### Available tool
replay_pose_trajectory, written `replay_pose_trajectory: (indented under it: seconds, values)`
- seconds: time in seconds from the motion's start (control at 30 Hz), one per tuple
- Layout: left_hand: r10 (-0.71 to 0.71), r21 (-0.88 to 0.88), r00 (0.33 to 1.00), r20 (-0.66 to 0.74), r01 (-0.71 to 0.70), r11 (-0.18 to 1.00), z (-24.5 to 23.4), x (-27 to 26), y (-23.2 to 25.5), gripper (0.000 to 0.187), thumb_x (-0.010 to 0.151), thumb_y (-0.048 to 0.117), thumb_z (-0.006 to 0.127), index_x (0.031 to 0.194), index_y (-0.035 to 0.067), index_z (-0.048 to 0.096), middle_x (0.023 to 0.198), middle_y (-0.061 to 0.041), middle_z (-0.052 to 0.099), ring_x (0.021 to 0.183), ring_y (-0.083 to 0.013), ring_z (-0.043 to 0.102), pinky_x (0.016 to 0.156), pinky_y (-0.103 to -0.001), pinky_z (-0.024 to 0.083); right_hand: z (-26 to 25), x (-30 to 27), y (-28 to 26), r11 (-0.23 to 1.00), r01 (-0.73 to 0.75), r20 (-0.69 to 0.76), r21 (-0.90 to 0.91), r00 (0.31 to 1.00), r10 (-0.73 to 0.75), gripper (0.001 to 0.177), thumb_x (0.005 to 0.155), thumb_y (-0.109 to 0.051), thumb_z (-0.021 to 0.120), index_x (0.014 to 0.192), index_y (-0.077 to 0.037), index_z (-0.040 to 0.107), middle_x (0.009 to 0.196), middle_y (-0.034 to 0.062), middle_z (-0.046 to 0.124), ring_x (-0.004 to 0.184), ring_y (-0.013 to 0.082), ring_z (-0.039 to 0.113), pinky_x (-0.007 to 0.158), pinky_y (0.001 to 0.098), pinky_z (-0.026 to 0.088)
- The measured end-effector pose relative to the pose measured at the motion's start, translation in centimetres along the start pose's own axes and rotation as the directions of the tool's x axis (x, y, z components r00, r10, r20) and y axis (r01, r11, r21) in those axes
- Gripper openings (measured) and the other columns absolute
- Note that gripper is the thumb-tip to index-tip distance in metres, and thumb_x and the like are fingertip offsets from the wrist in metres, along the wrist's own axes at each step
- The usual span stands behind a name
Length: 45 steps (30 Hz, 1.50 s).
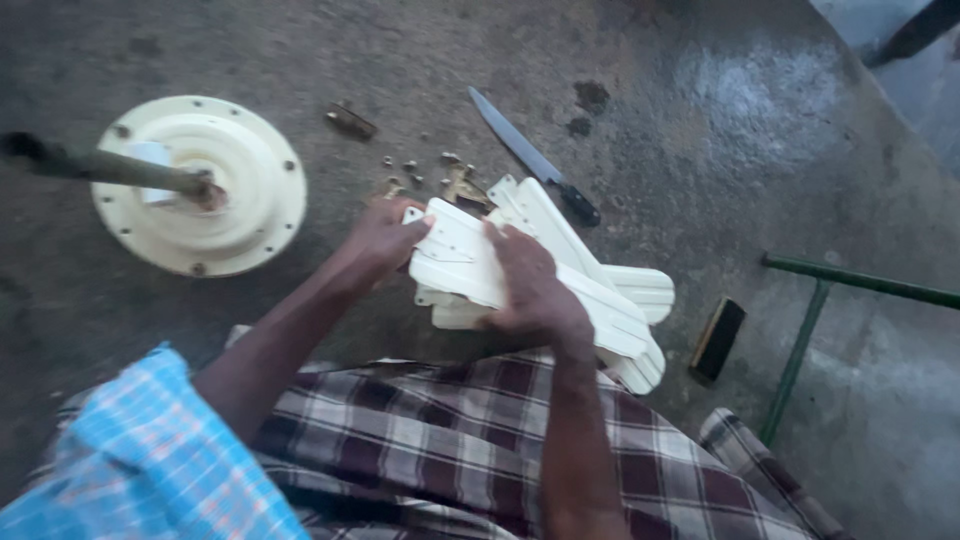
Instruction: The person disassembles a ceiling fan, removes the blades, and uses a knife to scrape or clean the blade surfaces. They handle the fan hub, blades, and small hardware pieces on the floor.
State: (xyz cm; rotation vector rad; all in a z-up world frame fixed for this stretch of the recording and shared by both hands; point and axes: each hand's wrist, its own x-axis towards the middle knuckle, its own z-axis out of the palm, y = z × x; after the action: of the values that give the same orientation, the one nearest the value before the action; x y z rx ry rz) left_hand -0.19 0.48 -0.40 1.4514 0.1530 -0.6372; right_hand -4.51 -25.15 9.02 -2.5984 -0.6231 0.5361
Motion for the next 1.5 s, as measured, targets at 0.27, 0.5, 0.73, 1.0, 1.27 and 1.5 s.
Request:
replay_pose_trajectory:
  seconds: [0.27,0.5,0.73,1.0,1.27,1.5]
  values:
    - [-0.171,-0.498,0.982,0.083,0.19,0.846,1.1,3.1,-2.4,0.048,0.083,0.009,0.054,0.13,0.006,0.055,0.1,-0.016,0.068,0.076,-0.0295,0.071,0.056,-0.045,0.061,-1.3,-1.2,2.7,0.971,-0.024,-0.024,0.238,0.999,0.031,0.09,0.068,-0.02,0.081,0.15,-0.005,0.047,0.149,0.017,0.054,0.141,0.0317,0.048,0.118,0.0413,0.034]
    - [-0.215,-0.3,0.967,0.137,0.248,0.921,0.9,2.0,0.4,0.037,0.101,0.018,0.05,0.126,-0.005,0.065,0.098,-0.014,0.072,0.069,-0.0165,0.07,0.051,-0.029,0.057,-3.6,-0.5,1.6,0.973,-0.155,0.121,0.17,0.983,0.135,0.088,0.066,-0.028,0.086,0.145,-0.009,0.05,0.143,0.0157,0.058,0.136,0.029,0.054,0.113,0.0385,0.04]
    - [-0.144,-0.309,0.967,0.209,0.205,0.929,-0.1,1.7,0.5,0.038,0.098,0.009,0.045,0.125,-0.007,0.068,0.068,-0.011,0.063,0.047,-0.0119,0.052,0.039,-0.026,0.039,-3.7,-0.3,2.2,0.945,-0.301,0.255,0.13,0.931,0.261,0.108,0.065,-0.038,0.094,0.155,-0.013,0.04,0.153,0.0135,0.049,0.144,0.0259,0.045,0.117,0.0367,0.035]
    - [-0.177,-0.285,0.946,0.27,0.254,0.924,-0.9,0.8,2.0,0.036,0.103,0.01,0.05,0.132,-0.007,0.064,0.078,-0.008,0.066,0.052,-0.007,0.049,0.04,-0.023,0.034,-4.1,-1.5,5.0,0.953,-0.272,0.368,0.131,0.906,0.208,0.119,0.067,-0.049,0.09,0.161,-0.013,0.027,0.162,0.0128,0.035,0.151,0.0256,0.034,0.121,0.0391,0.028]
    - [-0.182,-0.27,0.964,0.195,0.231,0.935,-1.2,0.6,4.4,0.034,0.103,0.021,0.051,0.13,0.001,0.057,0.074,-0.003,0.059,0.049,-0.0074,0.046,0.039,-0.025,0.032,-5.0,-1.2,3.4,0.931,-0.352,0.359,0.101,0.885,0.296,0.13,0.063,-0.056,0.094,0.164,-0.017,0.022,0.163,0.012,0.032,0.149,0.0252,0.036,0.122,0.0422,0.03]
    - [-0.11,-0.271,0.993,0.034,0.115,0.956,-1.2,0.8,4.4,0.039,0.104,0.032,0.053,0.128,0.002,0.054,0.074,-0.007,0.061,0.048,-0.0116,0.05,0.04,-0.027,0.038,-5.1,-0.3,1.7,0.958,-0.286,0.245,-0.014,0.928,0.281,0.117,0.062,-0.051,0.09,0.16,-0.019,0.034,0.158,0.0124,0.04,0.148,0.029,0.036,0.122,0.0445,0.03]
